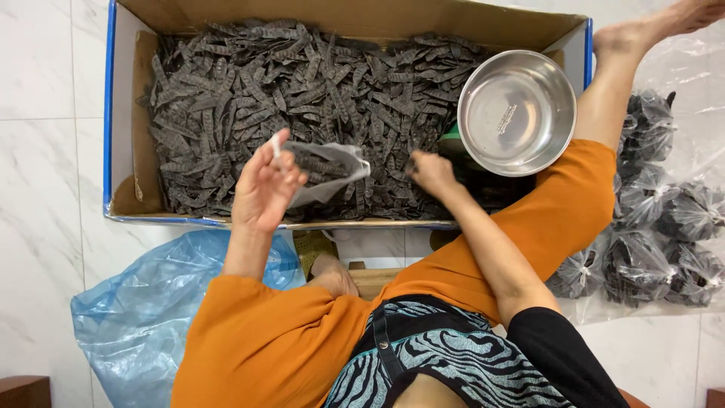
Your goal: The person sits on the floor and repeatedly scoops dark dried items from a large cardboard box into small clear plastic bags. They hold the bag open with one hand, fill it with the other, and then place the filled bag into a metal bowl. The process is repeated multiple times.
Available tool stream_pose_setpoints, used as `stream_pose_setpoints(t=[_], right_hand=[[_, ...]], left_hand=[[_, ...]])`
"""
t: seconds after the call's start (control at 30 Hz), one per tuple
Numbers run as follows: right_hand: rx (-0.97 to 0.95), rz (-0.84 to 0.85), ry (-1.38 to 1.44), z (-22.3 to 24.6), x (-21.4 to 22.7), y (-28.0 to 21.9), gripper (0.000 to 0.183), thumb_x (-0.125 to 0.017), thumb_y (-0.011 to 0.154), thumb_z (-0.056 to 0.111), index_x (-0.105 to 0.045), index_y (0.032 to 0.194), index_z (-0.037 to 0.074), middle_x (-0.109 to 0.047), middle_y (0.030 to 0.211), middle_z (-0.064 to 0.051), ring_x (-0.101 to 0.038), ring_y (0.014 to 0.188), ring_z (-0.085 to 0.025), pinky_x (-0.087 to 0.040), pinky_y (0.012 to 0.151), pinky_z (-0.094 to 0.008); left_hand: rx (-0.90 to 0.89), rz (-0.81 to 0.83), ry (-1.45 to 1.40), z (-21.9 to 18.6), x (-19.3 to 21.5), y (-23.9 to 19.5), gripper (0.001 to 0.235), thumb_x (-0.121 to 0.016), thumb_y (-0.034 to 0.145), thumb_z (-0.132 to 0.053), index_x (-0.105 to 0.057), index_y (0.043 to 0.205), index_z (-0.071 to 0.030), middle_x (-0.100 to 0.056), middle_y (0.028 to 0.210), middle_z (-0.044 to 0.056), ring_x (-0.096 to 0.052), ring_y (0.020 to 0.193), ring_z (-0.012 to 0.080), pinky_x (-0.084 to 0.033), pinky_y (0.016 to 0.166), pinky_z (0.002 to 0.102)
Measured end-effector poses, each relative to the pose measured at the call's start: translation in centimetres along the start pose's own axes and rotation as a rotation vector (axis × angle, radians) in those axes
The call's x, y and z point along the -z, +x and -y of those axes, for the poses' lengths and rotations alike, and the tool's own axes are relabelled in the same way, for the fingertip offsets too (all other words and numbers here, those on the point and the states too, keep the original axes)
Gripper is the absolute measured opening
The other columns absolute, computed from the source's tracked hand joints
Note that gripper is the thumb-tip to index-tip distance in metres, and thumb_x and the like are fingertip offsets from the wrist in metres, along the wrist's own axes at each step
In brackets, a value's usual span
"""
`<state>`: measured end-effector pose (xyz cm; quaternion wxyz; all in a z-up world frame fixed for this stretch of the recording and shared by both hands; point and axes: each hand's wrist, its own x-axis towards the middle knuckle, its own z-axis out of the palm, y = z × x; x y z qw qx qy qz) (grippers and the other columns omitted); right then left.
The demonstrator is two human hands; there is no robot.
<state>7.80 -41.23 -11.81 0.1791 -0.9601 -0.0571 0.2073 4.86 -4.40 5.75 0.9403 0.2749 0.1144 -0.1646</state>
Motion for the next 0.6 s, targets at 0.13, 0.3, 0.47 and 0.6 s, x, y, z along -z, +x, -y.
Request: stream_pose_setpoints(t=[0.13,0.3,0.47,0.6], right_hand=[[0.066,0.079,-0.226,0.5,-2.3,-0.9,0.052,-0.084,0.076,0.041,-0.066,0.11,0.006,-0.07,0.104,-0.015,-0.069,0.103,-0.035,-0.055,0.084,-0.048],[0.07,-0.05,0.018,-1.3,-2.4,-1.1,0.038,-0.079,0.084,0.03,-0.067,0.112,0.006,-0.068,0.109,-0.016,-0.066,0.103,-0.039,-0.053,0.084,-0.05],[0.078,-0.235,0.485,-0.3,1.7,-1.1,0.031,-0.072,0.098,0.028,-0.064,0.11,0.0,-0.068,0.101,-0.016,-0.067,0.095,-0.032,-0.053,0.084,-0.043],[0.106,-0.175,1.18,6.5,7.6,-0.9,0.021,-0.06,0.104,0.024,-0.061,0.107,0.003,-0.07,0.09,-0.005,-0.07,0.085,-0.018,-0.056,0.078,-0.036]], left_hand=[[-0.033,0.136,0.074,-0.2,-4.5,1.1,0.06,-0.061,0.107,-0.032,-0.046,0.156,0.0,-0.064,0.098,0.005,-0.058,0.081,0.0151,-0.051,0.087,0.04],[-0.062,0.151,0.04,1.0,-4.1,2.7,0.057,-0.063,0.105,-0.033,-0.05,0.15,-0.001,-0.065,0.099,0.007,-0.061,0.082,0.016,-0.054,0.086,0.041],[-0.067,-0.086,-0.011,3.5,0.8,3.8,0.051,-0.063,0.105,-0.032,-0.053,0.146,-0.002,-0.066,0.095,0.007,-0.062,0.077,0.0171,-0.054,0.079,0.04],[-0.086,-0.136,-0.044,3.9,2.4,3.5,0.051,-0.06,0.104,-0.032,-0.052,0.146,-0.004,-0.067,0.094,0.007,-0.062,0.075,0.0171,-0.055,0.077,0.04]])
